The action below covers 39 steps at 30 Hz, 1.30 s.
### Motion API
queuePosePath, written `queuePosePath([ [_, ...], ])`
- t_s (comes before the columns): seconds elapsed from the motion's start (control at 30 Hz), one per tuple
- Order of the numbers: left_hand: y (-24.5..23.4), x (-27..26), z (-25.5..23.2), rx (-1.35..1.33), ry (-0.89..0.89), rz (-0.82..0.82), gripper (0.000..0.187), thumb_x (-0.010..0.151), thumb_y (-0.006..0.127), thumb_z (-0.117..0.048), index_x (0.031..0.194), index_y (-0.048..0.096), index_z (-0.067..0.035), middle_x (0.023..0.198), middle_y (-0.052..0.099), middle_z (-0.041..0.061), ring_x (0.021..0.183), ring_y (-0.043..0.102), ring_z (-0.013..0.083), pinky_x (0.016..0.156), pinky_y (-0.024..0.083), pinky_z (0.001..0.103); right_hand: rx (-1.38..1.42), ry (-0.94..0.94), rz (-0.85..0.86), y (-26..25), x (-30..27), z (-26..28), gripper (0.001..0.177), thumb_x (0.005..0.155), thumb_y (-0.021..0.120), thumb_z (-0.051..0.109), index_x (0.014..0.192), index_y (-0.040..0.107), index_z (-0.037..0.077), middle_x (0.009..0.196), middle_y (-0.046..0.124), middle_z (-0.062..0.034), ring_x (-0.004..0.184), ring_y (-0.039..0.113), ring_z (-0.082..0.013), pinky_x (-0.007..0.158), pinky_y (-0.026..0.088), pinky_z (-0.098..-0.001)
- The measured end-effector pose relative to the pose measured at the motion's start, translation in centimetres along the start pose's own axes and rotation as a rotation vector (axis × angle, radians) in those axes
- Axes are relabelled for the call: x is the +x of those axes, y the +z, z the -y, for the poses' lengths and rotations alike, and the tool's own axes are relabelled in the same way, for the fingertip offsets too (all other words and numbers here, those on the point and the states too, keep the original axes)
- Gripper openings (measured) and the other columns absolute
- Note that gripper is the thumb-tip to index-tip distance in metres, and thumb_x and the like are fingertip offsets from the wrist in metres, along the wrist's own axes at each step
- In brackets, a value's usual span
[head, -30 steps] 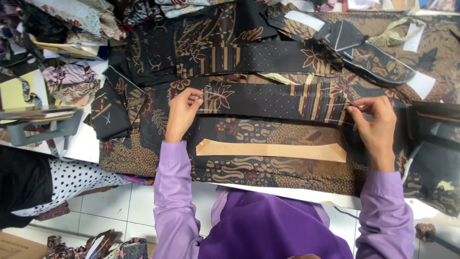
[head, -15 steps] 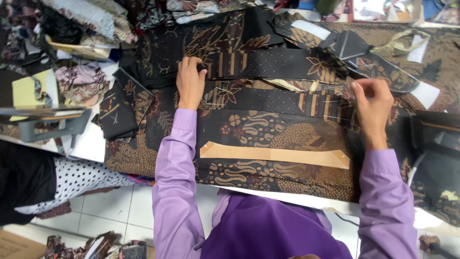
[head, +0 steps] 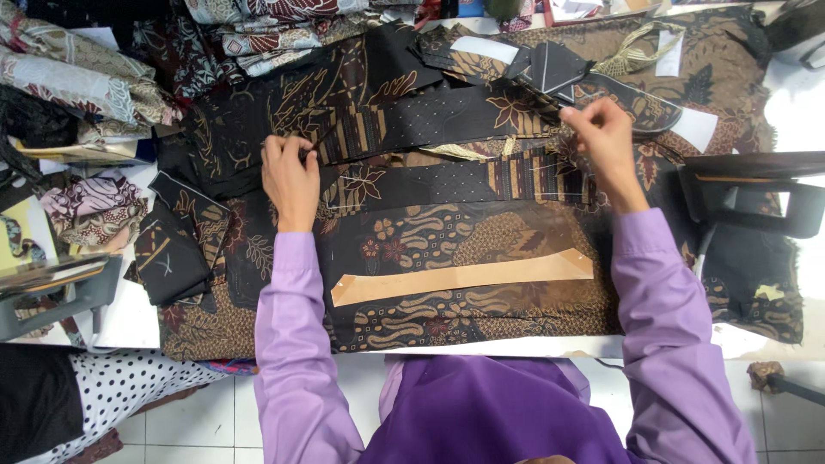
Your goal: The person places a long cardboard template onto a large piece of patterned fabric and uses a small green marker to trace along the template's edges. They repeatedly lift and reposition the template to mark multiple sections of the fabric.
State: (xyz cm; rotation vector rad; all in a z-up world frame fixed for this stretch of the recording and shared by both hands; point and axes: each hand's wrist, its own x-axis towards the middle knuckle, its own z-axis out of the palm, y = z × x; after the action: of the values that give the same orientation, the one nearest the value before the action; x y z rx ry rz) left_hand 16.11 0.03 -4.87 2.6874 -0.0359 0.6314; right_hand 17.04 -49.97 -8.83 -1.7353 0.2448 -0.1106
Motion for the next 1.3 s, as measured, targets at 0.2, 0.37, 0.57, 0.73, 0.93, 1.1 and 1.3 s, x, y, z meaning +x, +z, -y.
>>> queuePosePath([
  [0.2,-4.1,-2.8,-2.6,-0.106,-0.006,-0.046,0.012,0.089,0.073,-0.002,0.098,0.072,-0.009,0.103,0.058,0.007,0.095,0.063,0.0270,0.079,0.051,0.038,-0.595,-0.401,-0.036,2.5,1.6,0.0,0.032,0.086,0.090,0.020,0.106,0.069,0.007,0.089,0.055,-0.0048,0.078,0.056,-0.0185,0.069,0.047,-0.0342],
  [0.37,-6.4,-4.4,-3.8,-0.185,-0.111,-0.030,0.014,0.089,0.074,-0.001,0.100,0.078,-0.009,0.087,0.053,0.008,0.075,0.057,0.0226,0.067,0.047,0.035,-0.654,-0.358,-0.066,3.3,1.2,1.6,0.023,0.090,0.088,0.017,0.102,0.070,0.009,0.092,0.054,-0.0055,0.083,0.057,-0.0213,0.072,0.047,-0.0382],
  [0.57,-7.8,-6.8,-3.6,-0.435,-0.205,-0.035,0.018,0.094,0.071,0.003,0.109,0.078,-0.005,0.087,0.062,0.007,0.075,0.059,0.0183,0.067,0.046,0.031,-0.279,-0.372,-0.088,0.3,-3.7,3.7,0.011,0.099,0.071,-0.001,0.109,0.068,0.003,0.111,0.051,-0.0041,0.097,0.059,-0.0132,0.086,0.058,-0.0268],
  [0.73,-7.7,-10.8,-2.8,-0.507,-0.139,0.016,0.018,0.092,0.070,0.005,0.107,0.075,-0.002,0.107,0.071,0.012,0.102,0.069,0.0215,0.091,0.054,0.030,-0.249,-0.346,-0.102,-3.2,-11.7,3.2,0.014,0.098,0.066,-0.008,0.107,0.069,0.002,0.113,0.048,-0.0042,0.101,0.055,-0.0110,0.079,0.048,-0.0236],
  [0.93,-6.6,-14.8,-3.0,-0.508,-0.231,0.097,0.021,0.090,0.071,0.003,0.109,0.077,-0.004,0.105,0.070,0.012,0.101,0.068,0.0217,0.090,0.053,0.031,-0.432,-0.223,-0.140,-4.0,-18.1,1.5,0.016,0.092,0.071,-0.006,0.104,0.074,0.005,0.103,0.056,-0.0036,0.073,0.046,-0.0104,0.063,0.038,-0.0257],
  [1.1,-7.0,-15.9,-3.4,-0.485,-0.250,0.146,0.023,0.091,0.071,0.002,0.112,0.078,-0.005,0.104,0.069,0.011,0.099,0.068,0.0198,0.089,0.053,0.030,-0.620,-0.249,-0.204,-3.6,-20.0,0.9,0.019,0.091,0.075,-0.002,0.105,0.076,0.010,0.105,0.062,-0.0042,0.069,0.054,-0.0147,0.062,0.043,-0.0289],
  [1.3,-7.9,-15.0,-5.2,-0.586,-0.293,0.104,0.027,0.090,0.072,0.003,0.116,0.075,-0.003,0.106,0.066,0.011,0.093,0.065,0.0195,0.085,0.054,0.027,-0.781,-0.299,-0.151,-3.7,-20.6,2.4,0.019,0.089,0.075,0.003,0.104,0.077,0.015,0.113,0.064,-0.0060,0.068,0.064,-0.0166,0.061,0.050,-0.0317],
])
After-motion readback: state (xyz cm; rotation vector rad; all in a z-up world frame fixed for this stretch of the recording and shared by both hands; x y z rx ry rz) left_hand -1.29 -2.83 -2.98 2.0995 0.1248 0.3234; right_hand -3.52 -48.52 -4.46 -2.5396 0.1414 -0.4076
